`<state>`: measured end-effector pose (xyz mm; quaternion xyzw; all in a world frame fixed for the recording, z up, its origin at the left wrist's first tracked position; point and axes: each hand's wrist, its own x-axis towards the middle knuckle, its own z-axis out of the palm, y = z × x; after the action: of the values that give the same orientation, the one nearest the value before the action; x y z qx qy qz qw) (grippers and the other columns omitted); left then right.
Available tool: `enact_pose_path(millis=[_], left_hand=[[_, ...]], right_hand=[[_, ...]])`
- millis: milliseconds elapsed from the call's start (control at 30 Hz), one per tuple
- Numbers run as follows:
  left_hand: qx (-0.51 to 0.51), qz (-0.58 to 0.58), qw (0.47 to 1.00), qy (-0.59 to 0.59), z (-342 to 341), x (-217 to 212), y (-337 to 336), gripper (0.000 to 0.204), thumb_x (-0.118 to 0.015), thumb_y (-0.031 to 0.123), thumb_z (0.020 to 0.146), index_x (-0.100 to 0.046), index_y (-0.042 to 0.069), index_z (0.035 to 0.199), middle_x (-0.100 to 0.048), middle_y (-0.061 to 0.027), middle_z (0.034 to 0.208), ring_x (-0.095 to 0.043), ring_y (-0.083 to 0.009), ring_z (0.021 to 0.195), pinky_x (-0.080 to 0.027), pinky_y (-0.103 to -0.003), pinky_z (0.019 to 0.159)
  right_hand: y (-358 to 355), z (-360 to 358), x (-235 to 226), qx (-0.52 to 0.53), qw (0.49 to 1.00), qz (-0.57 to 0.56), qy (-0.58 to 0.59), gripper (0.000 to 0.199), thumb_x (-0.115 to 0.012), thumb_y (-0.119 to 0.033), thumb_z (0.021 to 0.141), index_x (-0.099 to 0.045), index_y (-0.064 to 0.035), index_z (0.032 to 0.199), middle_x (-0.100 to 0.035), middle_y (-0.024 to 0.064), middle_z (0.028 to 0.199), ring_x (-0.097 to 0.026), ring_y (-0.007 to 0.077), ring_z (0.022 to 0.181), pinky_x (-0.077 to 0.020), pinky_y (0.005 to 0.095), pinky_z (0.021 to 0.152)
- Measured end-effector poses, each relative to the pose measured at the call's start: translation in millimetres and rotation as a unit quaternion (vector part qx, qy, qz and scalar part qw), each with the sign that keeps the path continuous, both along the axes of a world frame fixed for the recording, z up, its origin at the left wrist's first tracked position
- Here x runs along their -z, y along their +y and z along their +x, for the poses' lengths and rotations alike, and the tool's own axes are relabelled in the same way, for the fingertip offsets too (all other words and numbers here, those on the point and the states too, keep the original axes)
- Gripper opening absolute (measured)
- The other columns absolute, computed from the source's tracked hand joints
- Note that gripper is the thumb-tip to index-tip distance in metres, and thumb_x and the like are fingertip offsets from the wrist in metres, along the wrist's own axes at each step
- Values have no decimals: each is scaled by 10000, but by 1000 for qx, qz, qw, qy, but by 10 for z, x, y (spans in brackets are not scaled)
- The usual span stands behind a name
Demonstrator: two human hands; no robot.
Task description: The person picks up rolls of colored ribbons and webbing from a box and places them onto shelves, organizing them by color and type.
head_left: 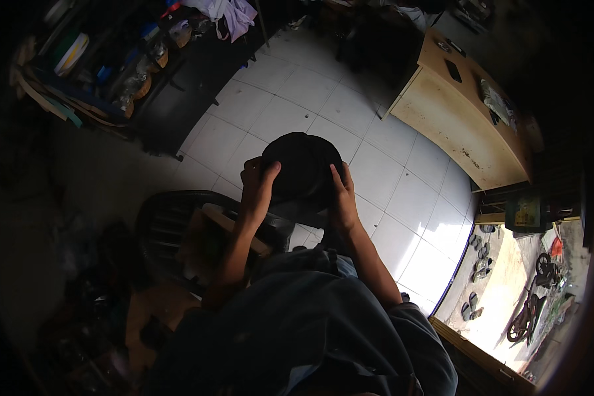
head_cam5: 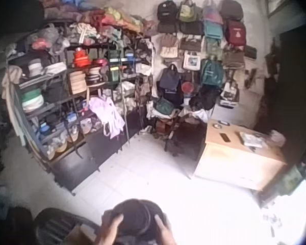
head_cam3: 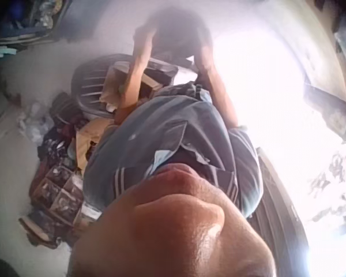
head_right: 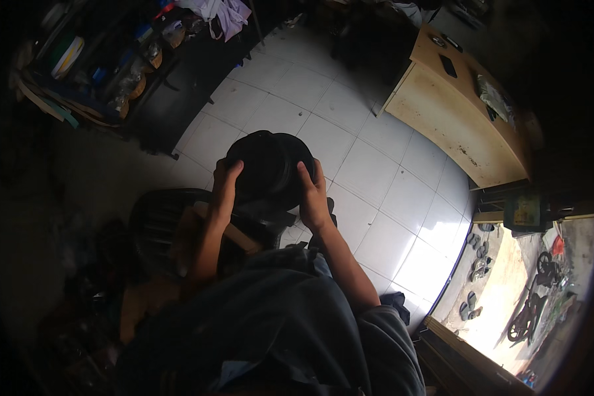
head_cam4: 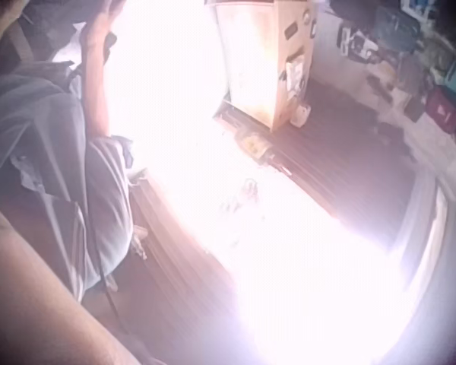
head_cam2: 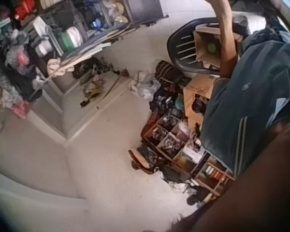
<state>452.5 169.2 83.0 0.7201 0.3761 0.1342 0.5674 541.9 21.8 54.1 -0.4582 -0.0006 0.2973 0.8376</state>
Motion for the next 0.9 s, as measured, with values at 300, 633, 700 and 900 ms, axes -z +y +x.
enact_pose_path(millis=[300,633,700,900], left_hand=[[-139,-149,979,8,1230,43,435,683,-575,460,846,-417,-47,1275,-512,-199,1203,-495,-270,1130,-395,-352,949],[-211,-277,900,-261,1640,319,1310,674,-579,414,875,-361,12,1370,-452,-159,1329,-429,-258,1255,-342,-369,1047],[-236,-318,875,-278,1641,389,1624,704,-576,434,875,-337,16,1388,-426,-164,1358,-406,-267,1280,-340,-383,1054],[-287,-305,860,-293,1526,206,2645,706,-588,430,871,-322,54,1407,-440,-150,1356,-458,-266,1243,-408,-395,1000]], right_hand=[[755,1359,157,-3,975,-145,-168,454,-616,-282,907,-459,37,1189,-572,163,1127,-539,229,1053,-407,329,931],[1980,2152,354,-163,965,-131,-159,454,-701,-208,830,-484,14,1161,-598,151,1075,-576,226,1003,-448,336,894],[2312,2238,286,-196,962,-119,-151,453,-706,-192,822,-483,10,1160,-597,143,1071,-575,217,1003,-450,329,887],[3525,2490,245,-206,971,-53,-106,391,-676,-98,822,-483,4,1146,-587,113,1076,-559,189,1007,-423,310,902]])
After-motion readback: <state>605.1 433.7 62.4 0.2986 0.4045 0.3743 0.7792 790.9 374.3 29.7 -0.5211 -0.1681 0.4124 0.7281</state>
